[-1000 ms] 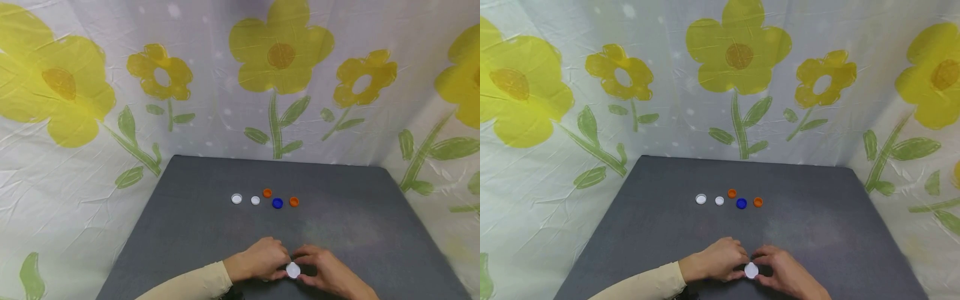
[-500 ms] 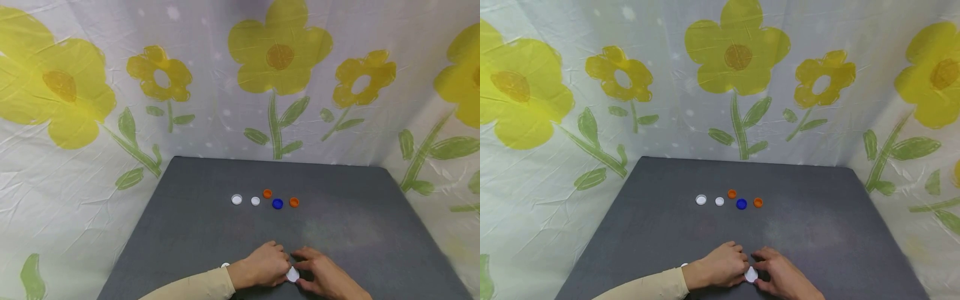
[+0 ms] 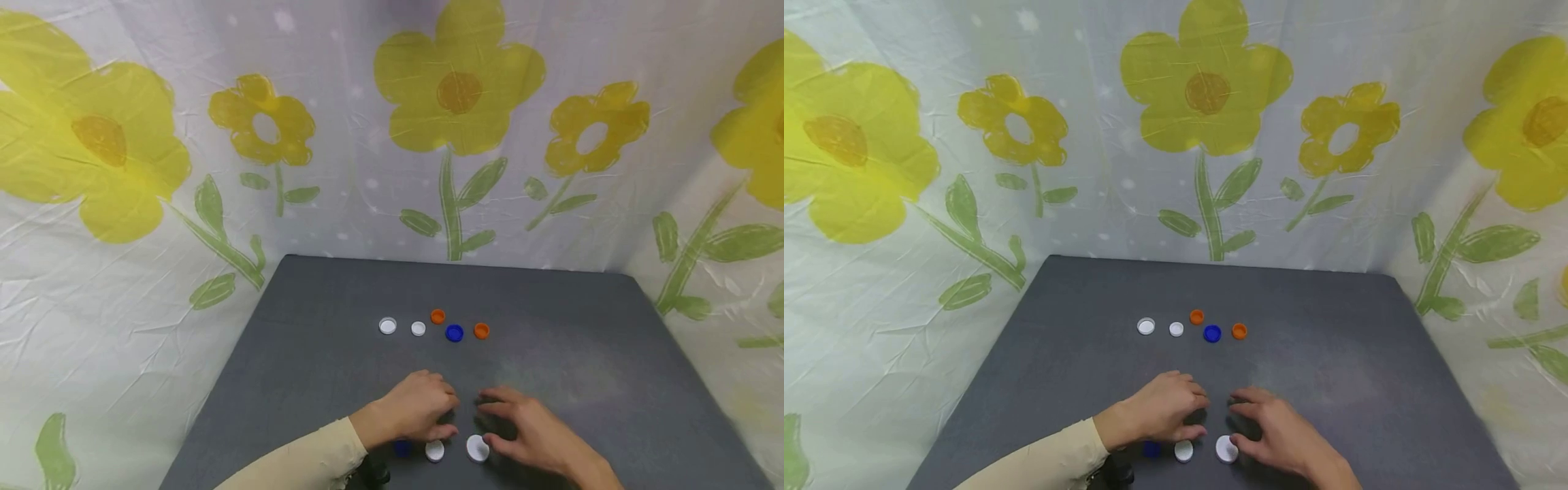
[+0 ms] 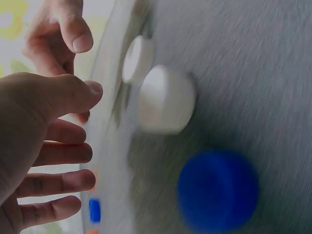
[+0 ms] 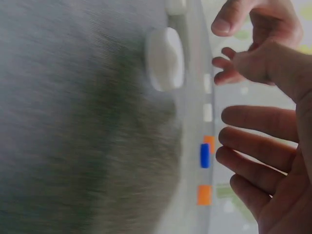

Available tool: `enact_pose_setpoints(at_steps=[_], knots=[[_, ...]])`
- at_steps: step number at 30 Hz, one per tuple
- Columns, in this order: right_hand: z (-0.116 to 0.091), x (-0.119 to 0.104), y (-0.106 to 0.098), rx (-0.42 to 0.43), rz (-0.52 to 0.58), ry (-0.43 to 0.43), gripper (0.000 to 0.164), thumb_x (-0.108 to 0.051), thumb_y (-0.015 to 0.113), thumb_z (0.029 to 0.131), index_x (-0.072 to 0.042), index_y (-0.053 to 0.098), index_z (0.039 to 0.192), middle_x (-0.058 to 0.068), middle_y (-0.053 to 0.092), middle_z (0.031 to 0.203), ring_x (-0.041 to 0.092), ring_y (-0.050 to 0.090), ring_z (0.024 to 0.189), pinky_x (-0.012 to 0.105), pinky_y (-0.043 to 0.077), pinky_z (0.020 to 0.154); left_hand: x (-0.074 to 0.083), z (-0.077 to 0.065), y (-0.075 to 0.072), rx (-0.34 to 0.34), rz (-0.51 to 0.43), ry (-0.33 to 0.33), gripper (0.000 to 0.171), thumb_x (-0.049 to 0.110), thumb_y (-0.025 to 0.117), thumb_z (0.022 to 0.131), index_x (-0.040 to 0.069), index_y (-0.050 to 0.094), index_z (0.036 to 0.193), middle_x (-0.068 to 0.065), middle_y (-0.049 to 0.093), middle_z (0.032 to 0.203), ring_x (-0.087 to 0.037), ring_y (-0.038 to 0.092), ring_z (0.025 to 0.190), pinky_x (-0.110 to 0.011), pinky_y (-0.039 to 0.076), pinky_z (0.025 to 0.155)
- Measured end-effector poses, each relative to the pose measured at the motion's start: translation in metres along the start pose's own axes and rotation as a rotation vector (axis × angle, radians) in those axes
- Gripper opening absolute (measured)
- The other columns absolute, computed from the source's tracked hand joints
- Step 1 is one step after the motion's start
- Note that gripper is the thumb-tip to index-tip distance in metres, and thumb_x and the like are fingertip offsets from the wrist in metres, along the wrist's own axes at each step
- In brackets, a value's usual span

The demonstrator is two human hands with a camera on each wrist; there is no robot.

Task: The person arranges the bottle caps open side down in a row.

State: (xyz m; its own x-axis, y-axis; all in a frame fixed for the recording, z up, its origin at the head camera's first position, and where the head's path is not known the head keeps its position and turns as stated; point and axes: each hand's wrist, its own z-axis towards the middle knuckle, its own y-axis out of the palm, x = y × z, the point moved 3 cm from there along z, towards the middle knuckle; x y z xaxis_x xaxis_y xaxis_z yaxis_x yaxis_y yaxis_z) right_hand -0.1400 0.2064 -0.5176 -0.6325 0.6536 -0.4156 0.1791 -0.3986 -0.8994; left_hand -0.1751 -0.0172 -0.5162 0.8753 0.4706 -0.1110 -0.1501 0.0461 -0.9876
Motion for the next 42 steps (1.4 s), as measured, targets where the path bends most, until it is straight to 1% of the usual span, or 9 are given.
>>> enact_pose_setpoints(at_steps=[2,7,12,16,21,25,30,35,42], knots=[[0.006,0.0,-0.004,0.044,-0.038,-0.02,0.038,-0.03,0.085,0.096,-0.01,0.08,0.128,0.007,0.074,0.138,0.029,0.074,0.123,0.049,0.063,0.096,-0.009,-0.004,-0.003,0.015,0.001,-0.039,0.034,0.058,0.079,0.095,0.029,0.083,0.11,0.016,0.08,0.109,-0.007,0.072,0.092,-0.026,0.055,0.076],[0.029,0.0,-0.013,0.109,-0.094,-0.046,0.044,-0.026,0.087,0.094,-0.006,0.077,0.132,0.008,0.076,0.135,0.039,0.073,0.126,0.057,0.06,0.099,-0.035,-0.017,-0.01,0.037,0.005,-0.123,0.037,0.056,0.082,0.093,0.024,0.083,0.112,0.013,0.081,0.109,-0.012,0.074,0.093,-0.032,0.058,0.079],[0.058,0.001,-0.021,0.154,-0.136,-0.087,0.046,-0.026,0.089,0.092,-0.005,0.077,0.131,0.01,0.078,0.131,0.034,0.074,0.123,0.054,0.061,0.099,-0.063,-0.033,-0.022,0.054,-0.005,-0.168,0.04,0.051,0.086,0.091,0.018,0.082,0.113,0.008,0.082,0.109,-0.015,0.076,0.096,-0.035,0.06,0.083],[0.082,0.001,-0.026,0.166,-0.165,-0.079,0.049,-0.029,0.09,0.091,-0.004,0.077,0.131,0.012,0.079,0.131,0.033,0.075,0.122,0.052,0.061,0.099,-0.083,-0.044,-0.027,0.049,-0.04,-0.201,0.04,0.047,0.088,0.09,0.015,0.081,0.113,0.004,0.081,0.106,-0.016,0.077,0.094,-0.037,0.062,0.084],[0.113,-0.004,-0.029,0.153,-0.174,-0.088,0.052,-0.03,0.09,0.092,-0.002,0.075,0.134,0.014,0.078,0.133,0.033,0.075,0.122,0.052,0.06,0.1,-0.106,-0.058,-0.029,0.053,-0.105,-0.293,0.043,0.043,0.09,0.09,0.01,0.08,0.115,-0.002,0.082,0.107,-0.022,0.077,0.095,-0.042,0.063,0.085],[0.136,-0.007,-0.03,0.146,-0.181,-0.123,0.052,-0.028,0.09,0.092,-0.001,0.075,0.133,0.015,0.077,0.133,0.035,0.074,0.122,0.053,0.06,0.101,-0.125,-0.066,-0.028,0.087,-0.09,-0.374,0.044,0.04,0.091,0.09,0.007,0.08,0.117,-0.005,0.082,0.107,-0.026,0.078,0.096,-0.044,0.064,0.086],[0.163,-0.008,-0.026,0.116,-0.21,-0.154,0.05,-0.027,0.089,0.094,0.002,0.075,0.132,0.018,0.076,0.135,0.036,0.074,0.125,0.053,0.059,0.103,-0.144,-0.069,-0.023,0.087,-0.103,-0.462,0.047,0.038,0.091,0.091,0.004,0.08,0.122,-0.009,0.082,0.113,-0.031,0.078,0.104,-0.047,0.064,0.09],[0.187,-0.006,-0.017,0.094,-0.226,-0.139,0.05,-0.029,0.088,0.094,0.001,0.075,0.132,0.017,0.077,0.133,0.035,0.075,0.123,0.051,0.059,0.103,-0.158,-0.067,-0.018,0.067,-0.129,-0.505,0.046,0.036,0.09,0.092,0.005,0.079,0.124,-0.011,0.082,0.118,-0.031,0.079,0.107,-0.048,0.064,0.09],[0.216,-0.002,-0.002,0.025,-0.157,-0.045,0.051,-0.029,0.085,0.097,0.003,0.073,0.135,0.019,0.076,0.136,0.037,0.075,0.122,0.053,0.06,0.102,-0.172,-0.063,-0.007,0.057,-0.158,-0.545,0.043,0.035,0.09,0.092,0.004,0.08,0.121,-0.011,0.082,0.111,-0.031,0.079,0.1,-0.049,0.064,0.083]])
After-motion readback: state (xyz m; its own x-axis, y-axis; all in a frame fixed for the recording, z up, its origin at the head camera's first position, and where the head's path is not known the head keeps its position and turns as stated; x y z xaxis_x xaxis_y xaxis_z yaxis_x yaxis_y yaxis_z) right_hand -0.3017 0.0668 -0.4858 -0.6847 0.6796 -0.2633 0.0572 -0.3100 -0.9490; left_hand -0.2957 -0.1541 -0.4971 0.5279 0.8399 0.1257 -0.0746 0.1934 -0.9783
